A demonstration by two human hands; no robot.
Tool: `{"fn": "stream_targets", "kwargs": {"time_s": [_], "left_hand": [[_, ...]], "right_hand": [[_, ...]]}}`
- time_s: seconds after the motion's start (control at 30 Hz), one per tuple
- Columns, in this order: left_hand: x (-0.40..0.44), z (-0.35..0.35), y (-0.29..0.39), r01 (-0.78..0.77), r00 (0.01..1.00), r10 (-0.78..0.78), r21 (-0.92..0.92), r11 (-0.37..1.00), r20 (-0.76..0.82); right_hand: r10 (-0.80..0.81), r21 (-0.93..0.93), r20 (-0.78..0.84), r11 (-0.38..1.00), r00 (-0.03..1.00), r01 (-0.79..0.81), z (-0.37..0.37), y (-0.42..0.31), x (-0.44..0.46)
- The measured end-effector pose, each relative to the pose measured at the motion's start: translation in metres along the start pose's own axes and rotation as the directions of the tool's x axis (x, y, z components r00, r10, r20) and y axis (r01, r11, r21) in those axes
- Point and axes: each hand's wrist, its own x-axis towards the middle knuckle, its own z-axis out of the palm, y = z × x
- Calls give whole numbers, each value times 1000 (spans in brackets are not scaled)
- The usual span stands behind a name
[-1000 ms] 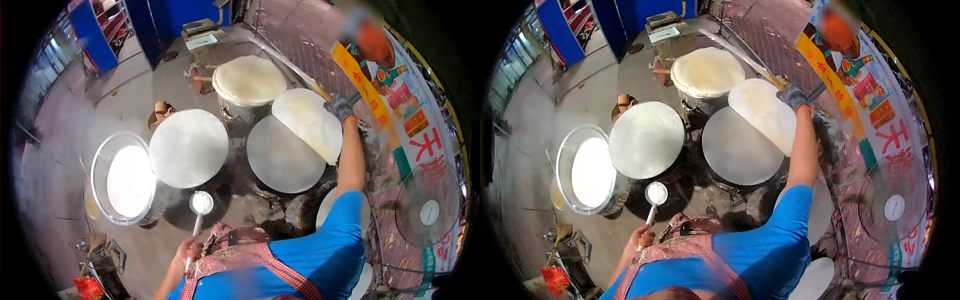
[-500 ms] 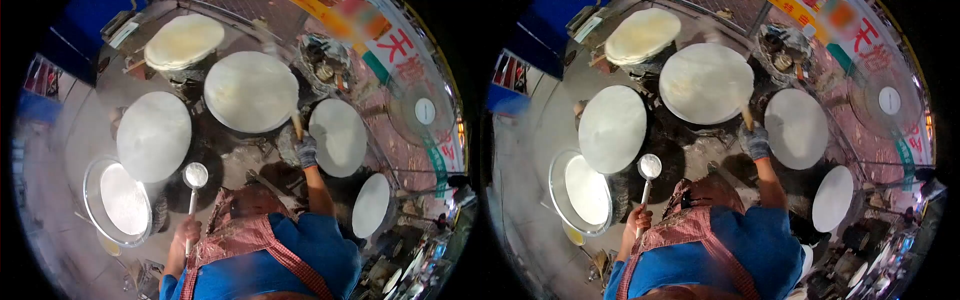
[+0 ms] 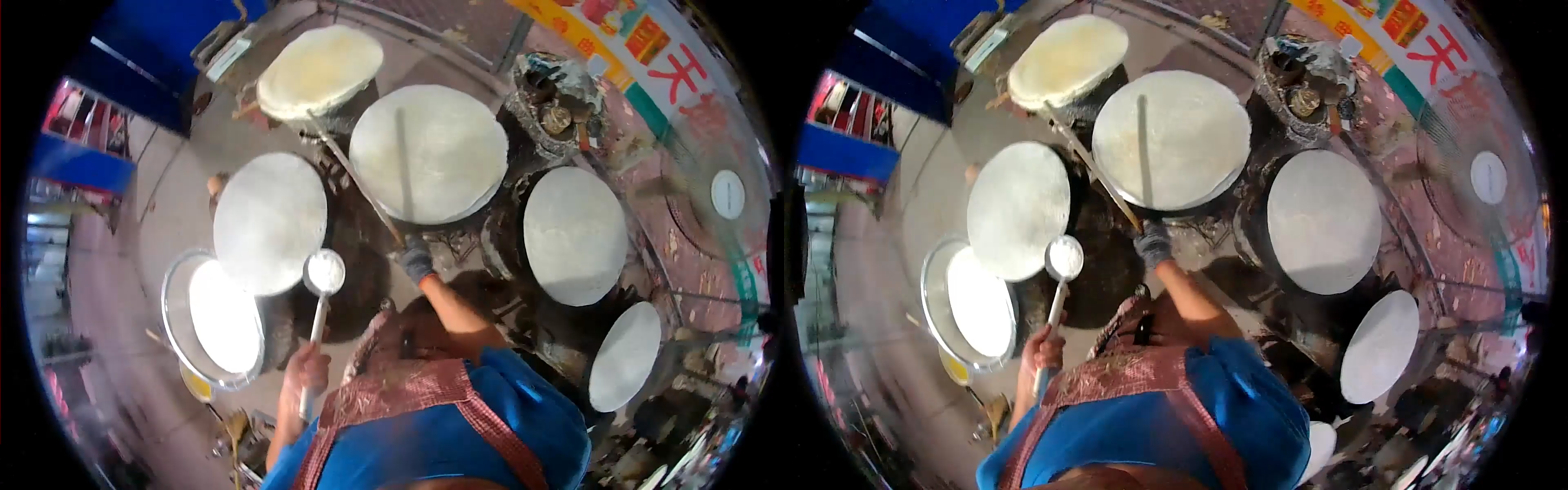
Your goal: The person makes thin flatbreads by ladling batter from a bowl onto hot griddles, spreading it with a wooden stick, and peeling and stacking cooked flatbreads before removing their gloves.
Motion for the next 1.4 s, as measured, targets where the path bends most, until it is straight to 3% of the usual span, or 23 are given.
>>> {"fn": "stream_targets", "kwargs": {"time_s": [0.07,0.1,0.13,0.17,0.23,0.3,0.33,0.37,0.43,0.47,0.5,0.53,0.57,0.6,0.67,0.77,0.87,1.0,1.07,1.17,1.2,1.23,1.4], "left_hand": [[-13,4,8,-66,995,71,68,995,-65],[-19,2,12,-70,993,76,67,995,-86],[-25,0,17,-75,991,81,66,995,-106],[-29,0,21,-57,992,62,45,997,-111],[-37,-6,34,-10,992,13,31,999,-128],[-43,-16,47,51,984,-44,37,998,-173],[-44,-14,54,83,978,-71,53,995,-195],[-45,-13,57,114,970,-98,58,992,-223],[-35,-2,52,87,977,-65,102,991,-202],[-30,9,45,52,982,-19,173,983,-189],[-28,9,43,22,989,4,176,984,-145],[-22,12,44,57,993,-39,175,983,-109],[-16,15,43,90,994,-78,170,981,-73],[-13,13,38,122,992,-117,154,981,-46],[-3,14,33,93,995,-88,147,985,-45],[5,17,27,161,985,-168,145,976,43],[-7,19,26,143,990,-138,209,968,-40],[-31,2,40,126,991,-117,192,973,-58],[-44,-5,42,107,993,-94,192,975,-77],[-57,-7,49,81,994,-60,237,968,-94],[-60,-10,49,74,993,-49,242,967,-108],[-63,-7,53,78,990,-44,258,963,-134],[-57,-14,101,266,945,-152,409,873,-289]], "right_hand": [[230,-50,74,973,970,-227,6,-42,14],[268,129,5,955,963,-266,24,-45,23],[417,74,167,898,893,-433,7,-76,40],[354,-19,201,934,913,-358,9,-91,50],[398,314,263,826,879,-468,58,-103,89],[231,390,301,855,925,-341,51,-128,130],[82,231,205,964,975,-130,115,-105,163],[-32,346,17,938,999,24,10,-154,137],[12,555,139,827,990,-88,-54,-148,102],[-88,440,-195,882,977,167,-69,-120,74],[-187,205,-524,919,831,336,-103,-109,44],[216,828,-184,560,959,33,-91,-49,20],[310,488,-224,856,924,-169,-102,-5,5],[400,56,-261,915,879,-400,-112,39,-10],[381,348,-479,909,791,-228,-80,131,-8],[427,44,-231,902,874,-429,-85,109,19],[209,-206,-292,939,933,-275,-68,86,15],[425,-144,187,904,886,-403,-65,8,8],[254,-182,220,959,942,-216,11,15,10],[292,71,251,945,923,-318,34,-89,59],[76,112,-114,992,991,-63,98,-83,86],[253,317,334,877,908,-361,29,-147,105],[90,569,129,809,988,-148,-39,-177,88]]}}
